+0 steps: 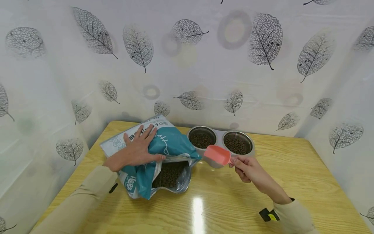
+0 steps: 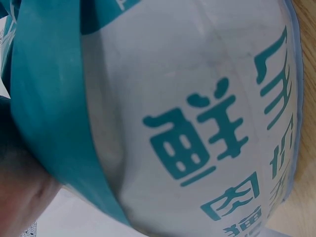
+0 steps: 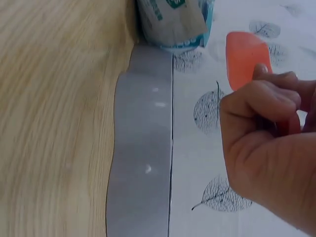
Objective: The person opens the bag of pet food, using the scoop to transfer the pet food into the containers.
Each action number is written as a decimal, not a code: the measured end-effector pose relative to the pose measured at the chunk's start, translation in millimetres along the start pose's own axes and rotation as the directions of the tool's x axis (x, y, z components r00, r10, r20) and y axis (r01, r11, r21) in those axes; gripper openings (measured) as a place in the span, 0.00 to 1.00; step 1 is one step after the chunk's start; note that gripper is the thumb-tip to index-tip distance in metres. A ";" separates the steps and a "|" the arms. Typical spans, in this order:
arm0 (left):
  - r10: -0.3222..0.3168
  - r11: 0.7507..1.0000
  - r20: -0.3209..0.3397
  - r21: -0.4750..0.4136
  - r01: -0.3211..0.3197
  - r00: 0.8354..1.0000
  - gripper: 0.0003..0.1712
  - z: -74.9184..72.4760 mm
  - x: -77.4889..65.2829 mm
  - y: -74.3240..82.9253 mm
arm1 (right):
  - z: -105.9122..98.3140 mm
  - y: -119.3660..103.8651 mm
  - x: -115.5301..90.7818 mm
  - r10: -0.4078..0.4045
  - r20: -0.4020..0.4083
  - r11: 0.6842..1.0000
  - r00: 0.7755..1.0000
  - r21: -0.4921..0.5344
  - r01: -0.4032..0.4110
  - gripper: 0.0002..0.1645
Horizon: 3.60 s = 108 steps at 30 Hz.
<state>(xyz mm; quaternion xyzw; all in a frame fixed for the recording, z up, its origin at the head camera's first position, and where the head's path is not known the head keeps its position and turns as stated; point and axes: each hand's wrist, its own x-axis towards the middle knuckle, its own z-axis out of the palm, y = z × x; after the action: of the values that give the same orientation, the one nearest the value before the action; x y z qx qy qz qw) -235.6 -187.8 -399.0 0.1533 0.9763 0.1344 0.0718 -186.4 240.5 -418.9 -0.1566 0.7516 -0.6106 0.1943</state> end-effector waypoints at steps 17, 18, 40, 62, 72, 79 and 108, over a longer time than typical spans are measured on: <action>-0.008 1.000 -0.001 0.006 0.008 1.000 0.69 1.2 0.4 0.0 | 60.3 3.8 16.4 0.088 0.223 0.990 0.971 -0.125 -0.061 0.28; -0.008 1.000 -0.002 0.006 0.008 1.000 0.69 1.2 0.5 0.0 | 63.6 4.2 17.8 0.092 0.226 0.989 0.970 -0.133 -0.063 0.28; -0.010 1.000 0.007 0.004 0.010 1.000 0.69 0.5 0.6 1.4 | 123.6 -8.4 45.3 0.146 0.123 0.971 0.982 -0.209 -0.118 0.23; -0.015 1.000 0.002 0.018 0.015 1.000 0.70 1.2 2.1 0.7 | 135.9 16.5 45.9 0.222 0.232 0.971 0.947 0.041 -0.237 0.25; -0.011 1.000 0.003 0.023 0.011 1.000 0.70 0.9 2.8 0.4 | 135.7 16.1 43.1 0.224 0.243 0.963 0.944 0.094 -0.253 0.23; -0.006 1.000 0.001 0.015 0.006 1.000 0.70 1.2 1.8 -0.8 | 123.4 13.8 34.3 0.172 0.256 0.960 0.951 0.174 -0.221 0.23; -0.001 1.000 -0.003 0.005 0.001 1.000 0.69 2.6 0.8 -0.7 | 63.6 -2.6 15.5 -0.145 0.223 0.934 0.964 0.353 0.059 0.21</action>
<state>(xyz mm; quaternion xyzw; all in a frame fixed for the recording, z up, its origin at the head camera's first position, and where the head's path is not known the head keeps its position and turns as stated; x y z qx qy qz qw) -236.1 -187.6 -401.8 0.1526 0.9769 0.1320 0.0700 -169.3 178.1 -429.2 -0.2337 0.5945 -0.7174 0.2780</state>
